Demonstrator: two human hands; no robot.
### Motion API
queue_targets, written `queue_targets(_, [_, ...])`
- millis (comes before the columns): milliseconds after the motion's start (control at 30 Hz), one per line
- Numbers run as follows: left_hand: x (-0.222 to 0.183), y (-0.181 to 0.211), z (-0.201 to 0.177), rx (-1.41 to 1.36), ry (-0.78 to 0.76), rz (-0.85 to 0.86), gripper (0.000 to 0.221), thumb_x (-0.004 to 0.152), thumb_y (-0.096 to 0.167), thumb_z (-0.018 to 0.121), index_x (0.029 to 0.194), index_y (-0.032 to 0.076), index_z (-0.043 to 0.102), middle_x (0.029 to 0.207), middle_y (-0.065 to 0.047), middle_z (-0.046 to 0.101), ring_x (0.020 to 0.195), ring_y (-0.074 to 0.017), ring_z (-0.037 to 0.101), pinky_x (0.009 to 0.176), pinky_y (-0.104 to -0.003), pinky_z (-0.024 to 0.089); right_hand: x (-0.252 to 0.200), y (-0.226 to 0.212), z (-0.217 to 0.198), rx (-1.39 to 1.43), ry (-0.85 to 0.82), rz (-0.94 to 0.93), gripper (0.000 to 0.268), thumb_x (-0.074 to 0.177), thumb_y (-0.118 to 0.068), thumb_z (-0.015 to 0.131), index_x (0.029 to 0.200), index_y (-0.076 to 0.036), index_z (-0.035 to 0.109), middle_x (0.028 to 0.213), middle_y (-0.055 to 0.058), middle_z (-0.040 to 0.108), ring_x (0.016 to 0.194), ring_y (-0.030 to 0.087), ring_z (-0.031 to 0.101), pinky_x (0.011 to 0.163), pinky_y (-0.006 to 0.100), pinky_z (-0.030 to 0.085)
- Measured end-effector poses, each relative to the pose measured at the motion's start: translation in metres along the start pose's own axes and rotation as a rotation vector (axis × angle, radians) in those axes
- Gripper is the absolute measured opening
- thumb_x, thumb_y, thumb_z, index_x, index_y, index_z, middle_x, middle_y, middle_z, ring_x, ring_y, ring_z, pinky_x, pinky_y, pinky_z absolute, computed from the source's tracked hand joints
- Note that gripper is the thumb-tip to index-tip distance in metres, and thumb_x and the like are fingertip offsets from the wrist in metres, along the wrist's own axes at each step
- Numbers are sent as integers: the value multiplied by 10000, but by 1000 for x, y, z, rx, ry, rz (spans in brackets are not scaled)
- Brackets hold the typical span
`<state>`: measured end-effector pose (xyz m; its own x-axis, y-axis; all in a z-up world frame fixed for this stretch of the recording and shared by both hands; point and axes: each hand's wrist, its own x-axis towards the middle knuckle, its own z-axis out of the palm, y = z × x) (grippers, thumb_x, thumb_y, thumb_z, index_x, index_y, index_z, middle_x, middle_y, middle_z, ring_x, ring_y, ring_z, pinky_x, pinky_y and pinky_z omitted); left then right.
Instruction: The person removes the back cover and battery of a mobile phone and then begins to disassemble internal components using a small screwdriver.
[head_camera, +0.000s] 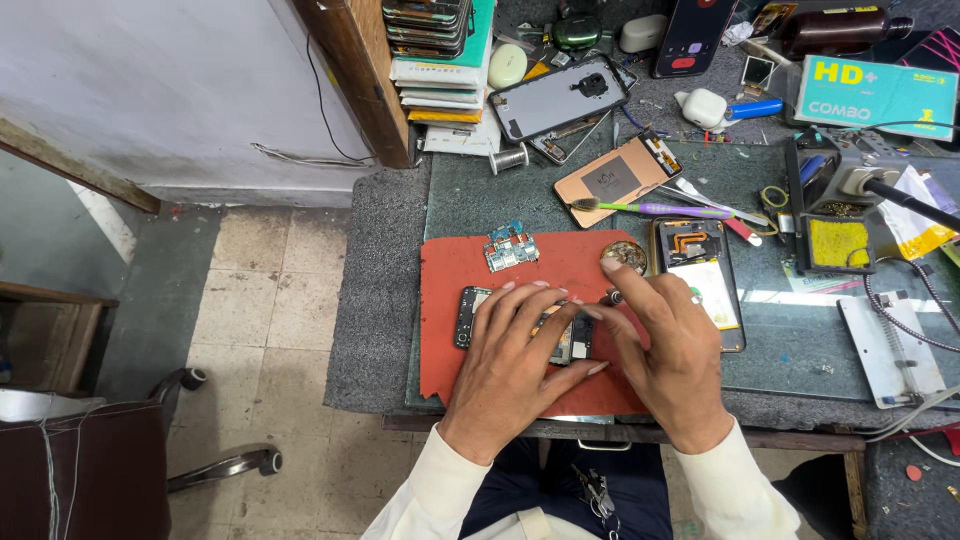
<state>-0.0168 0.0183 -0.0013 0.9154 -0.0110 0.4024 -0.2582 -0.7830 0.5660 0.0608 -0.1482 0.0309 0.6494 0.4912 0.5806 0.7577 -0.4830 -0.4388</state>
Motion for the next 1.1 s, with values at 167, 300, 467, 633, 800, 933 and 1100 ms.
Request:
queue_targets(167, [1, 0, 0, 0, -1, 4, 602, 874, 455, 778, 1286, 35, 656, 1347, -94, 562, 1358, -284, 463, 1196, -497, 325, 1, 3, 4, 48, 30, 17, 587, 840, 40, 774, 1373, -95, 569, 890, 110, 584, 752, 276, 570, 672, 407, 442])
queue_targets(300, [1, 1, -2, -9, 10, 1, 617, 871, 442, 782, 1312, 32, 650, 1337, -105, 570, 1339, -288, 484, 1190, -498, 332, 4, 5, -3, 219, -70, 104, 545, 848, 120, 667, 1346, -84, 579, 1000, 119, 671, 878, 275, 664, 777, 371, 514])
queue_targets(467, [3, 4, -4, -6, 37, 11, 607, 859, 428, 798, 1303, 42, 649, 1318, -111, 593, 1323, -304, 512, 1168, -497, 351, 18, 1, -18, 441, -194, 107, 557, 862, 179, 530, 1365, -57, 555, 1192, 137, 725, 1159, 318, 698, 965, 369, 542])
queue_targets(633, [2, 6, -4, 2, 52, 17, 607, 841, 424, 812, 1288, 46, 649, 1318, -110, 595, 1317, -304, 514, 1158, -501, 353, 17, 3, -20, 204, -49, 85, 449, 829, 94, 681, 1230, -105, 712, 1044, 104, 700, 1002, 265, 641, 858, 354, 515])
queue_targets(800, [1, 6, -5, 1, 45, 20, 587, 845, 420, 816, 1276, 58, 650, 1323, -101, 590, 1321, -301, 518, 1159, -497, 359, 13, 4, -16, 140, 3, 165, 369, 845, 56, 763, 1171, -117, 791, 842, 57, 685, 855, 217, 617, 803, 342, 493])
queue_targets(933, [3, 6, -5, -5, 41, 8, 617, 838, 422, 818, 1296, 47, 644, 1321, -108, 586, 1319, -308, 513, 1154, -498, 357, 22, -6, -25, 317, -60, 97, 510, 804, 171, 567, 1251, -47, 681, 979, 81, 724, 948, 219, 667, 837, 325, 526])
queue_targets(1100, [3, 7, -5, 8, 33, 2, 594, 837, 419, 819, 1280, 62, 650, 1324, -100, 588, 1324, -301, 514, 1166, -499, 357, 22, -6, -20, 208, -62, 60, 474, 806, 79, 707, 1252, -81, 713, 1024, 119, 686, 987, 256, 642, 843, 351, 517])
